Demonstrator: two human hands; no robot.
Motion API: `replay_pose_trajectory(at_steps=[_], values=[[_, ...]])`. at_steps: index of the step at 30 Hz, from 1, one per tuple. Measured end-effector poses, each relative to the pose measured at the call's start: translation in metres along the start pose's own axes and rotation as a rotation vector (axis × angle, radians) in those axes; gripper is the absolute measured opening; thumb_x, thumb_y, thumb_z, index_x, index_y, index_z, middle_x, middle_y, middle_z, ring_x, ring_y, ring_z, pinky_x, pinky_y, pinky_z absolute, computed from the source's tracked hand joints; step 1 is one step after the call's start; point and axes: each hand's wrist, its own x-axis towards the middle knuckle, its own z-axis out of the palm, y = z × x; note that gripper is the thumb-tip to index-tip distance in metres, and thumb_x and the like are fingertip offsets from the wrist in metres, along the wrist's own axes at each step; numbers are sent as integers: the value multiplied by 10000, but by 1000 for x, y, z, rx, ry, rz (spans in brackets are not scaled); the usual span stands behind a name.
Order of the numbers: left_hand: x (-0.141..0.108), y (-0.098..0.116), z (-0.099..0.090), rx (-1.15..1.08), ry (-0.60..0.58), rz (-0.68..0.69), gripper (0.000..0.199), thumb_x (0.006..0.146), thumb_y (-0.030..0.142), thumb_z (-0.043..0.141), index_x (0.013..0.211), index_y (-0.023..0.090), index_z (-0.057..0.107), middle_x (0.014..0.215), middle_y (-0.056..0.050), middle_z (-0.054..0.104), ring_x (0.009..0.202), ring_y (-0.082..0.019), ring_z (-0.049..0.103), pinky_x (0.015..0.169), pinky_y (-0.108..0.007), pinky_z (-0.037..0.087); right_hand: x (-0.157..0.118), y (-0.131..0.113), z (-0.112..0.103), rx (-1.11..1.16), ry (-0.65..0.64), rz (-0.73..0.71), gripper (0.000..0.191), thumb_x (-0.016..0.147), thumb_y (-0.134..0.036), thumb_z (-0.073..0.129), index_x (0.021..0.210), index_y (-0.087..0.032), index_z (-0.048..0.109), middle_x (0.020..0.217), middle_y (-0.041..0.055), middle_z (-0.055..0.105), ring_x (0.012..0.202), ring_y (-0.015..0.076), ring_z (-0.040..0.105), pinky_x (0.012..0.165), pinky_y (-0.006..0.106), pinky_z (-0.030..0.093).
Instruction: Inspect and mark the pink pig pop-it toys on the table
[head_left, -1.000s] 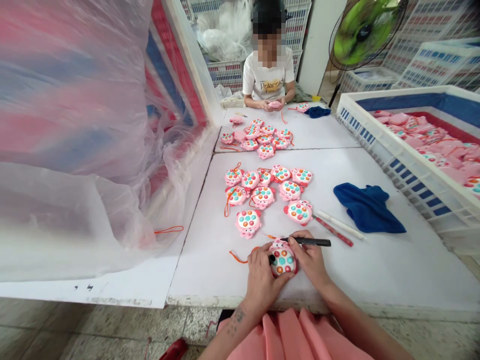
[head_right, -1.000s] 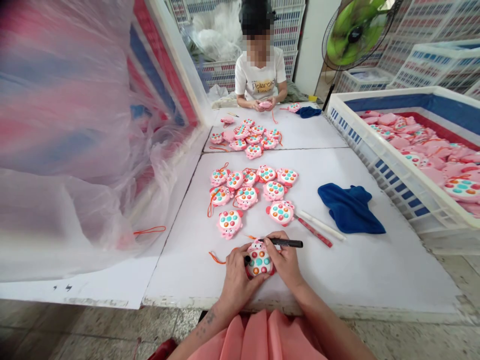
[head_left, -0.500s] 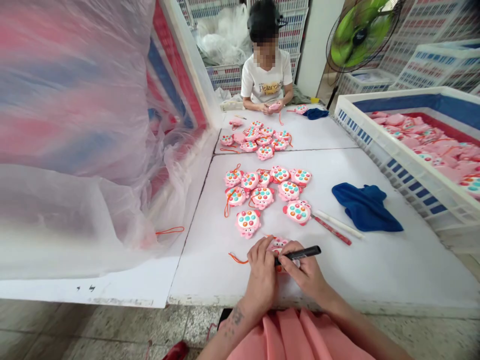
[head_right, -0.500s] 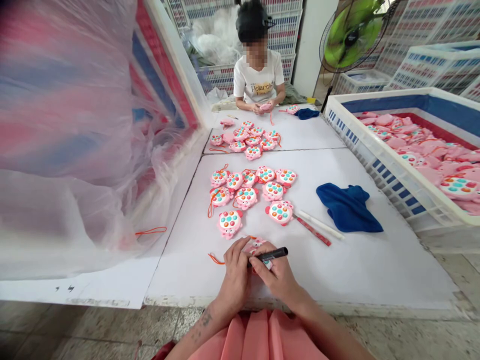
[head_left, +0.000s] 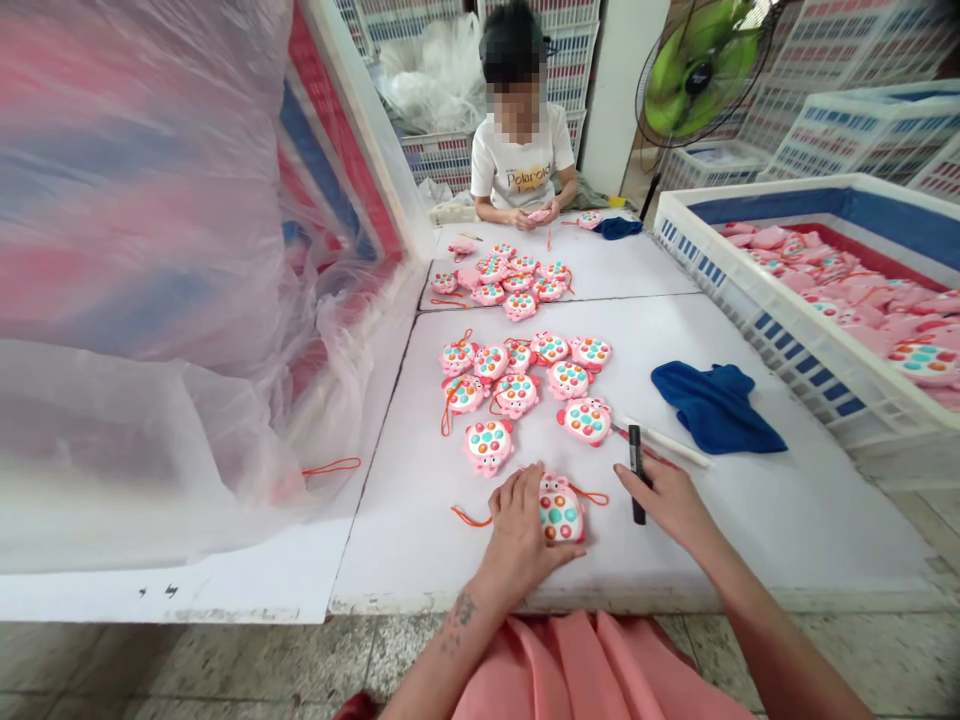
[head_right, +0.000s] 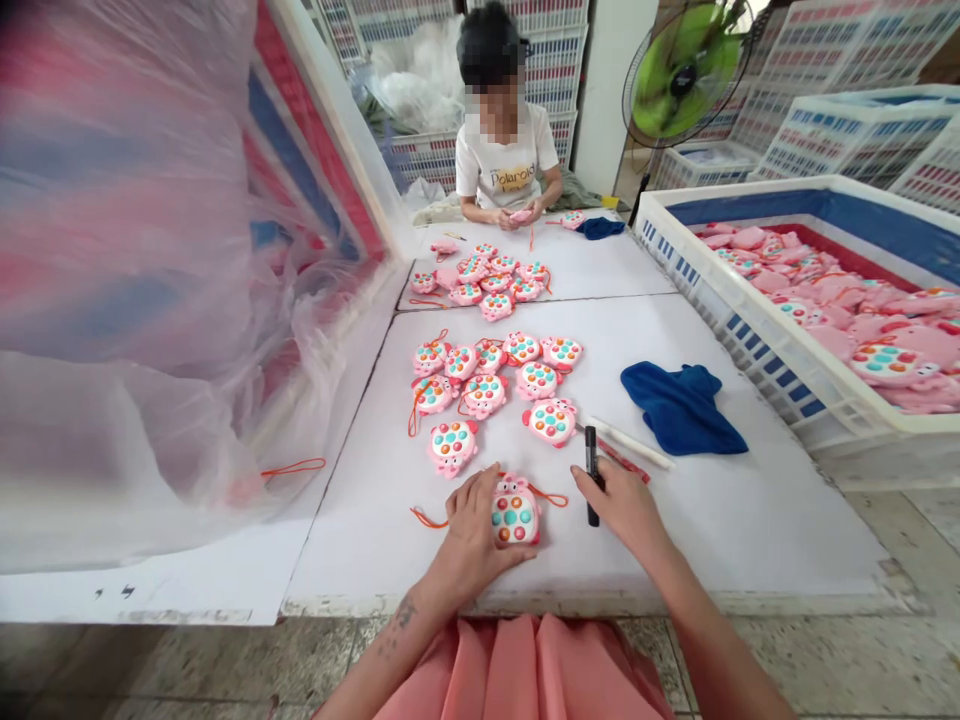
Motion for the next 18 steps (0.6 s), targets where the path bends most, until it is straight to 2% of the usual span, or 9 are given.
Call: replay_pose_trajectory(at_steps=[3,6,8,10,13,15,18], values=[[-2,-10,6,20,-13,-2,1069,616,508,800,1455,200,214,1382,-175,468,1275,-383,408,1019,-583,318,4,20,-6,-312,-25,72,344,833,-538,541,691,-225,553,557,22,587,538,217,568,471,271,278],[-3,-11,10,11,31,-12,1023,631,475,798,1440,182,244,1306,-167,513,1194,-358,467,1005,-578,333,0,17,-4,-310,98,81,337,848,-531,531,951,-217,602,678,47,637,627,252,611,488,288,328],[-3,-8,11,-13,70,-19,1048,612,462,813,1442,184,234,1290,-168,515,1150,-353,489,984,-582,356,-6,3,0,-111,107,19,357,865,-507,523,1045,-207,593,730,47,645,648,237,616,532,308,405],[-3,-3,9,-56,105,-10,1069,617,442,817,1454,203,197,1315,-174,495,1150,-354,491,970,-585,380,-14,-14,7,225,-57,-59,380,873,-472,533,1139,-205,578,842,58,671,688,215,635,599,322,485],[-1,3,6,-175,115,2,1061,629,384,830,1459,250,182,1372,-164,449,1226,-352,458,994,-575,397,-24,-39,19,682,-344,-121,496,874,-421,564,1322,-225,482,1115,92,652,941,229,647,802,360,542],[0,5,4,-332,111,-33,1065,624,351,841,1459,279,185,1429,-153,387,1293,-343,415,1029,-550,404,-29,-52,25,821,-409,-109,516,885,-412,556,1359,-235,452,1210,96,614,1080,242,599,937,400,501],[0,6,1,-660,93,-132,1124,632,370,837,1483,307,105,1509,-146,272,1341,-319,384,1044,-470,441,-32,-61,28,920,-449,-63,496,907,-426,521,1364,-252,443,1255,89,589,1101,240,589,974,410,483]])
